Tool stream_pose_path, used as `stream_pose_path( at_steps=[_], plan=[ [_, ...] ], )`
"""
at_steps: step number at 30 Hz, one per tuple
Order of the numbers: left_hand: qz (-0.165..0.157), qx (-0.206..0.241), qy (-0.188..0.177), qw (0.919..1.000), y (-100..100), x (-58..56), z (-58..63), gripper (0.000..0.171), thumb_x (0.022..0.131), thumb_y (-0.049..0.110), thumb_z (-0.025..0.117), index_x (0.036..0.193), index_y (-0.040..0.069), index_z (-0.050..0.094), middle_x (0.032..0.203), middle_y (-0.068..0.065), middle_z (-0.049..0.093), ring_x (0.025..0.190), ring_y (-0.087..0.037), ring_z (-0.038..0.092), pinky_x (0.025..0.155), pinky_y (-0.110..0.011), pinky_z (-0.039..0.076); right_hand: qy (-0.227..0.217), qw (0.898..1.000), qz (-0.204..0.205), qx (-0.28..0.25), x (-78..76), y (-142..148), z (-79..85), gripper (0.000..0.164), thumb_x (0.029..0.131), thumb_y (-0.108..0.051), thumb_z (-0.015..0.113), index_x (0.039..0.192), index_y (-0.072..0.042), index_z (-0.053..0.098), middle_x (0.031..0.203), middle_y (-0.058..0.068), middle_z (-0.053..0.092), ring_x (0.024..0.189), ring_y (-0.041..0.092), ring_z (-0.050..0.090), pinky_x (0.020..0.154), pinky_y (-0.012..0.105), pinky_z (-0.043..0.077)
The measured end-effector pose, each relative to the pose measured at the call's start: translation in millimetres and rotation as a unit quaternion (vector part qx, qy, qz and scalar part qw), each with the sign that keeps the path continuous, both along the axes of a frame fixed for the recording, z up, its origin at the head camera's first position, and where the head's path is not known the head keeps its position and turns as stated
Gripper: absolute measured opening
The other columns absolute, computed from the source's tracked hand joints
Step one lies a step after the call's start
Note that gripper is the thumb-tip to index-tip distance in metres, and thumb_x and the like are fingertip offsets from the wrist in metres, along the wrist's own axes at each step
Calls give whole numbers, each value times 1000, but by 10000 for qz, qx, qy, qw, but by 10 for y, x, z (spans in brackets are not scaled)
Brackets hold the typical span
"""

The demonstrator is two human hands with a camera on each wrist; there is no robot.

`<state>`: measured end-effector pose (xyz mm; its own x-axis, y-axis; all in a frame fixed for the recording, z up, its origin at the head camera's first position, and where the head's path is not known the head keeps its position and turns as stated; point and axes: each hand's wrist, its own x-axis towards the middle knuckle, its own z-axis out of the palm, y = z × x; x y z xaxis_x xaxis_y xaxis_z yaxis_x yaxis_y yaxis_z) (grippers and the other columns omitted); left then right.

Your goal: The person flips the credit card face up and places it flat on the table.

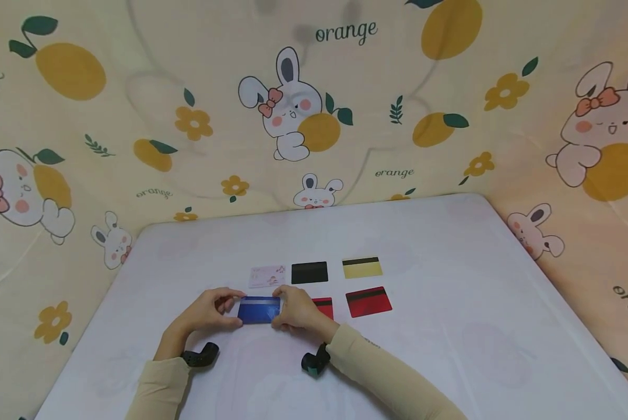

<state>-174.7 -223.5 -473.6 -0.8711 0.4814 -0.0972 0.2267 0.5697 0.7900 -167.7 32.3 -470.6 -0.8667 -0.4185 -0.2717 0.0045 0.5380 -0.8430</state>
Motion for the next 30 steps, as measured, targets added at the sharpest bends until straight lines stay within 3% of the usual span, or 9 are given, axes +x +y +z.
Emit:
stream_pose_path(
  at_steps=[3, 15, 30],
  plan=[
    [-13, 112, -29, 9999, 7, -13, 16, 52, 72, 19, 84, 119, 5, 66, 77, -1, 49, 66, -4, 43, 60, -17, 38, 199, 9998, -16, 77, -5, 16, 15, 60, 70, -10, 82, 123, -7, 56, 49, -4, 47, 35, 8, 41, 40, 17, 29],
    [7, 344, -24, 9994, 21, -56, 22, 52, 71, 18, 85, 118, 4, 66, 78, -3, 49, 65, -2, 41, 59, -17, 37, 312, 9995, -107, -16, -41, 102, 4, 59, 72, -11, 82, 125, -6, 56, 51, -5, 46, 36, 5, 40, 38, 16, 30],
    [14, 249, -40, 9997, 35, -41, 12, 53, 71, 21, 85, 118, 6, 66, 76, -3, 49, 65, -2, 41, 59, -18, 37, 303, 9987, 47, -409, -28, 171, 73, 54, 73, -9, 80, 122, -7, 56, 52, -4, 49, 39, 7, 41, 42, 18, 31]
  ],
)
